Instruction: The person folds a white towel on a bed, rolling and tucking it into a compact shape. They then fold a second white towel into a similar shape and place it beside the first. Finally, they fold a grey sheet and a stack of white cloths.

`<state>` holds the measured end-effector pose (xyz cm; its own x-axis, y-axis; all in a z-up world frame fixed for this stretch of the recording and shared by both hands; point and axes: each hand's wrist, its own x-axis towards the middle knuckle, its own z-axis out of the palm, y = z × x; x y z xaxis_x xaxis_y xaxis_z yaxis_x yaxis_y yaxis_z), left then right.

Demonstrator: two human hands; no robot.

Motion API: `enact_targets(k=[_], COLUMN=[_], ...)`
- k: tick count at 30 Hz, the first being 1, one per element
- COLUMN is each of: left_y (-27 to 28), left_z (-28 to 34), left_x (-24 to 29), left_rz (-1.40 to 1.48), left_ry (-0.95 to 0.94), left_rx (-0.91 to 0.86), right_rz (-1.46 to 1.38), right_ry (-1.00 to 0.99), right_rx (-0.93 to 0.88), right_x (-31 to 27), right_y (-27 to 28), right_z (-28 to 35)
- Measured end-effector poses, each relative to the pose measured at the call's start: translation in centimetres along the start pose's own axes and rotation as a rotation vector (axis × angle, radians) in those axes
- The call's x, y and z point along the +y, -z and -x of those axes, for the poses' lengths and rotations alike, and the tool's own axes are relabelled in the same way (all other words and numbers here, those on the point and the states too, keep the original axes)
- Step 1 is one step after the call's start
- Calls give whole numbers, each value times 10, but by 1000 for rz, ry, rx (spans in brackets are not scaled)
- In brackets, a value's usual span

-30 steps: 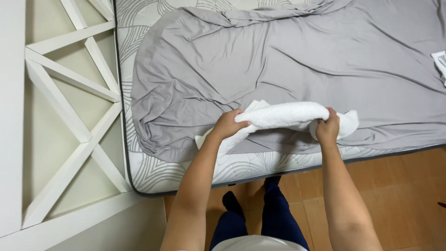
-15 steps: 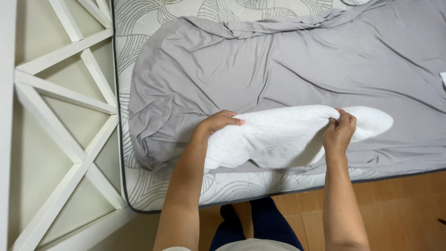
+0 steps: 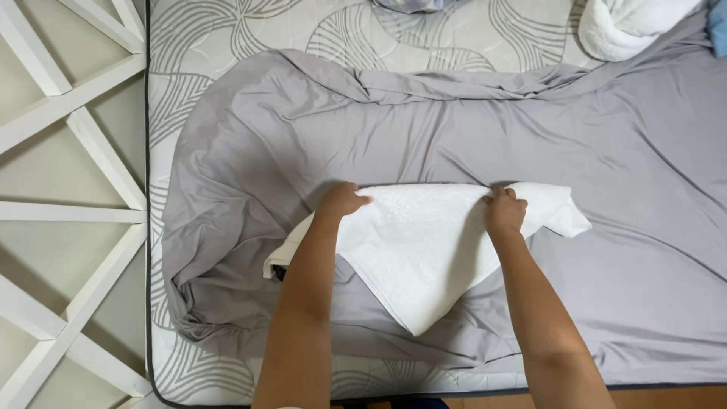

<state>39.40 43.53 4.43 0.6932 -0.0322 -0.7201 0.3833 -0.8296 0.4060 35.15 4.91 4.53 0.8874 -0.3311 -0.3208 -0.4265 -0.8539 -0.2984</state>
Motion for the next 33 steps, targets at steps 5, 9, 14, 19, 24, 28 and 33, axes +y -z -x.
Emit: enact_targets(k=[5, 9, 14, 19, 24, 28, 33], left_y=[-10, -25, -48, -22, -39, -27, -43], left_z=[-11, -4, 11, 83, 87, 81, 37], left_x=[-12, -66, -189, -212, -269, -254, -283], left_rz=[-50, 58, 24, 161, -45, 24, 347], left_ry=[-45, -254, -308, -233, -145, 183, 37], left_rx=[166, 445, 630, 750, 793, 582, 806], right_rz=[97, 308, 87, -91, -119, -178, -396], right_ry=[32, 321, 519, 630, 663, 679, 605], right_rx=[-87, -104, -207, -322, -371, -353, -362], right_x=[-25, -57, -96, -146, -191, -228, -280], right_y=[-17, -35, -86, -101, -109, -122, -165], right_z=[-10, 34, 104, 158, 195, 217, 237])
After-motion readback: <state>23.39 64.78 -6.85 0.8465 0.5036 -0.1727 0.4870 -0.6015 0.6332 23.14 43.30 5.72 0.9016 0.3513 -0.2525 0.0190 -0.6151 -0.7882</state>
